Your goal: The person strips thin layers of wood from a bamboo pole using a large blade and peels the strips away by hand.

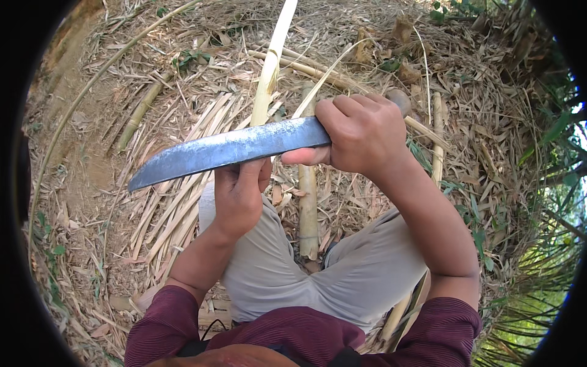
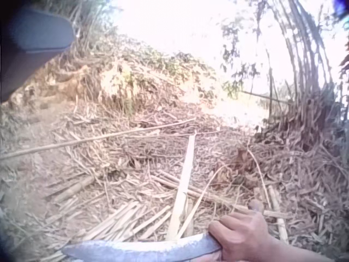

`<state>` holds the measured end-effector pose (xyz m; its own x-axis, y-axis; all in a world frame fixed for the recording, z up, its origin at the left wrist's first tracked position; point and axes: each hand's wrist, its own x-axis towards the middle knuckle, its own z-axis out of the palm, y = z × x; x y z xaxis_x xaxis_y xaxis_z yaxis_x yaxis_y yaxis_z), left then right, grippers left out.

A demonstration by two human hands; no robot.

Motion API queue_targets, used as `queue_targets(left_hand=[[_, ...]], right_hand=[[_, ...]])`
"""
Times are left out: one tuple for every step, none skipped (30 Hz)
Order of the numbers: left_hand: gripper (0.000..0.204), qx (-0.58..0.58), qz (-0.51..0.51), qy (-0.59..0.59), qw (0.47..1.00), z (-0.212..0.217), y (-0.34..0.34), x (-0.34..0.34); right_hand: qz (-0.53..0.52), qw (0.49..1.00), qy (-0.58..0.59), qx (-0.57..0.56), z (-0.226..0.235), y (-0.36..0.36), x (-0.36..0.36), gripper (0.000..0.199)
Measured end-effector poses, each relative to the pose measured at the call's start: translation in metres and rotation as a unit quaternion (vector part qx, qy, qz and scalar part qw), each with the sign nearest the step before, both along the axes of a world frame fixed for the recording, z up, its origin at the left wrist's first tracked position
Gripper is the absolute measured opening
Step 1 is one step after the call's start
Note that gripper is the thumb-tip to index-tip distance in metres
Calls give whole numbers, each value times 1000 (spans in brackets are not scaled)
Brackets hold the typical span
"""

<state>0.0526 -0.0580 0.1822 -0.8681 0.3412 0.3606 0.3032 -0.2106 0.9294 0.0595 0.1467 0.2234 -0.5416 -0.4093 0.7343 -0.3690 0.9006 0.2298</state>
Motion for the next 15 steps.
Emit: queue_targets(left_hand=[[24,6,-1,-7,1000,4,0,0],[23,12,-1,-14,1000,6,0,0],[23,19,-10,-15,1000,4,1,-1],[22,26,-17,-14,999,2,2,-3],[22,33,-25,-14,999,-1,2,-4],[17,32,-39,-23,998,-2,1,-7],[14,30,-53,-31,998,-2,-2,-10],[13,28,-68,-39,997,-3,-3,-12],[14,31,-67,-46,996,-3,-2,-12],[15,33,-67,-52,996,-2,-1,-12],[16,35,-67,-59,995,-1,-1,-12],[17,41,-93,-72,992,2,-2,-13],[18,48,-118,-85,988,6,-6,-15],[20,54,-143,-98,983,8,-8,-16],[21,67,-144,-111,981,6,-9,-16]], right_hand=[[-10,1000,6,21,5,1,0,71],[-20,999,11,41,8,2,0,70],[-21,999,16,37,7,2,0,71],[-21,999,22,33,4,2,0,71],[-21,999,28,28,4,3,-1,71],[-28,998,32,46,7,5,-2,71],[-31,998,32,49,7,5,-3,71],[-35,998,32,52,7,5,-3,71],[-38,997,32,55,7,6,-3,71],[-30,997,43,55,7,6,-4,70],[-37,997,46,55,6,7,-4,70],[-44,996,49,55,6,7,-4,70],[-50,996,51,55,5,7,-5,70],[-62,995,47,60,6,4,-4,70],[-74,994,43,65,8,-2,-1,70]])
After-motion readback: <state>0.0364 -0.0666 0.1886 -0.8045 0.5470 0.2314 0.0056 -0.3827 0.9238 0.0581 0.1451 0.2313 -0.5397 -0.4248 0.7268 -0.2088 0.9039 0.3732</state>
